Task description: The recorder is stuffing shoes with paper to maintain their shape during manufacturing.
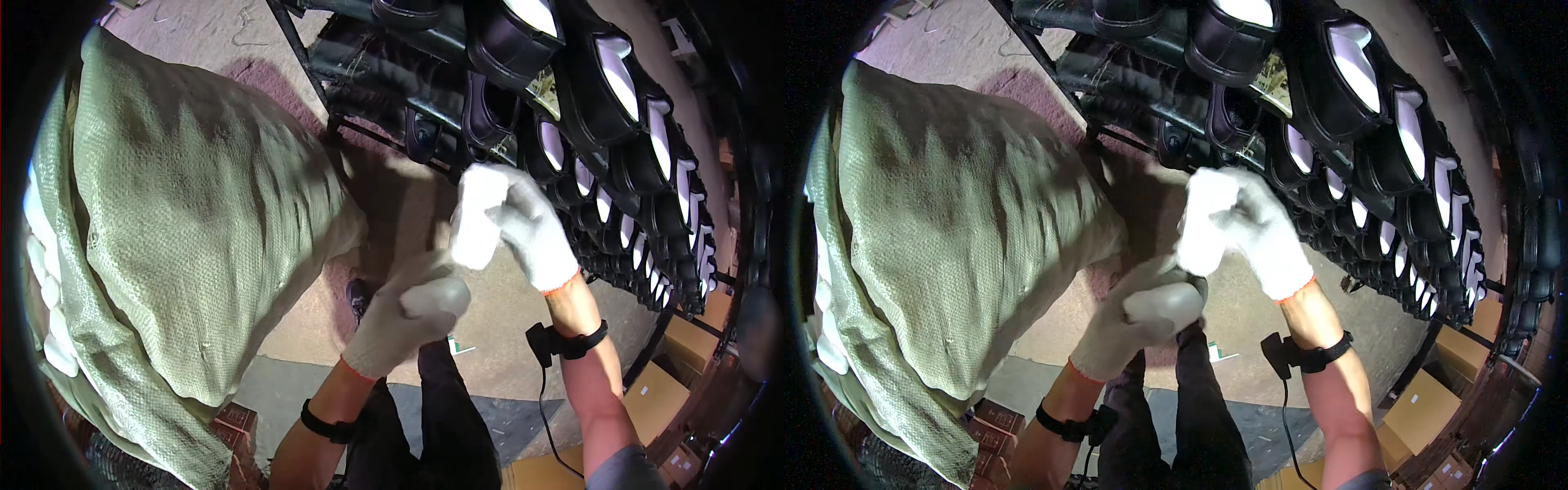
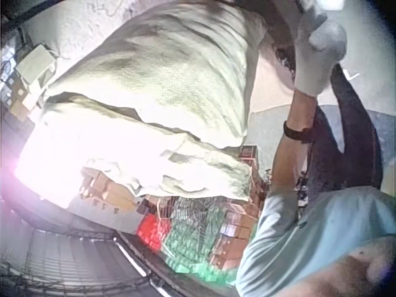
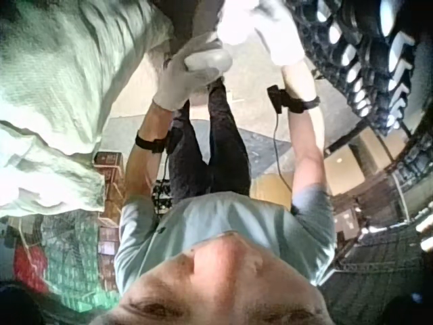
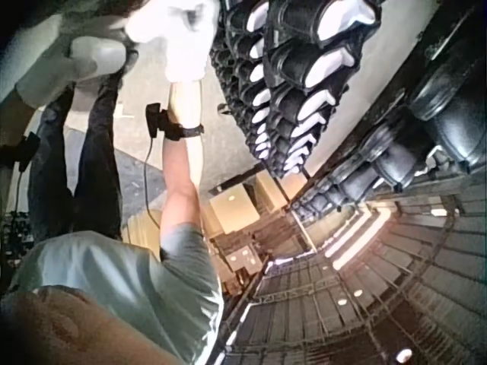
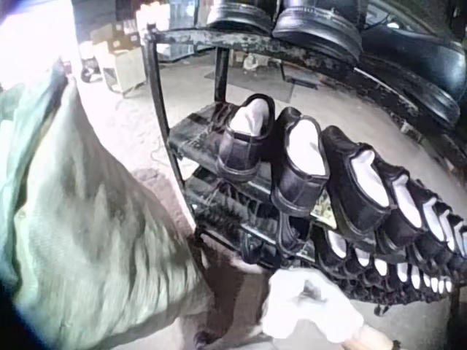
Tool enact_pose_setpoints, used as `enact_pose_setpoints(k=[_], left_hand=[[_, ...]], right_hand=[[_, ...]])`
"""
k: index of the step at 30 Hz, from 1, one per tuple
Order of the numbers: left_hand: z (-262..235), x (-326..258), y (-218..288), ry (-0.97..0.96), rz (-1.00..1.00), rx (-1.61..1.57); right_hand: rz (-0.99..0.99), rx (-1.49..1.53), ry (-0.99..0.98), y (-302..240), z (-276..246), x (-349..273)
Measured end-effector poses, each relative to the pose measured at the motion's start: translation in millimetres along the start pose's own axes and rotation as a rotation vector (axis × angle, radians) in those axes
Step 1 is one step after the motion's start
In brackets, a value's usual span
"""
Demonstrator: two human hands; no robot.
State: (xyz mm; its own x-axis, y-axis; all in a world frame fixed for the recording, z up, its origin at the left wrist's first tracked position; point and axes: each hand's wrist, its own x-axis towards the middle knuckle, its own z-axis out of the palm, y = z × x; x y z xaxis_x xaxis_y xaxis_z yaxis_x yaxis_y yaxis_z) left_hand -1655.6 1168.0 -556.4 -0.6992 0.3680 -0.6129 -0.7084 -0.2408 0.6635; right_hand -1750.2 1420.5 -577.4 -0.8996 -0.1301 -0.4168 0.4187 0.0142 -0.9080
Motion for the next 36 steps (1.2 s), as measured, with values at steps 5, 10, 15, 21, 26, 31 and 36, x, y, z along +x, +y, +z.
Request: enact_pose_setpoints(k=[5,10,15,21,26,31,36], left_hand=[[-12.8,-8.2,0.4,0.028,-0.021,-0.087],[-10.9,-12.8,-22.7,0.030,-0.009,0.216],[-28.3,-18.6,-34.9,0.120,-0.023,0.174],[-39.4,-5.9,-33.2,0.233,0.077,0.240],[-42.5,4.5,-40.0,0.345,0.247,0.388],[-41.4,25.9,-44.4,0.365,0.335,0.575],[-46.1,53.4,-64.4,0.291,0.562,0.772]], right_hand=[[-0.427,0.347,0.783,18.3,4.5,94.0],[-0.206,-1.270,0.814,11.5,-36.6,183.3],[-0.206,-1.366,0.439,6.7,-23.7,192.0],[-0.079,-1.081,0.523,9.1,-28.3,186.2],[-0.386,-1.002,0.588,3.9,23.0,101.4],[-0.458,-1.016,-0.221,48.2,72.2,-19.8],[0.355,-0.033,-0.173,72.9,73.8,-14.8]])
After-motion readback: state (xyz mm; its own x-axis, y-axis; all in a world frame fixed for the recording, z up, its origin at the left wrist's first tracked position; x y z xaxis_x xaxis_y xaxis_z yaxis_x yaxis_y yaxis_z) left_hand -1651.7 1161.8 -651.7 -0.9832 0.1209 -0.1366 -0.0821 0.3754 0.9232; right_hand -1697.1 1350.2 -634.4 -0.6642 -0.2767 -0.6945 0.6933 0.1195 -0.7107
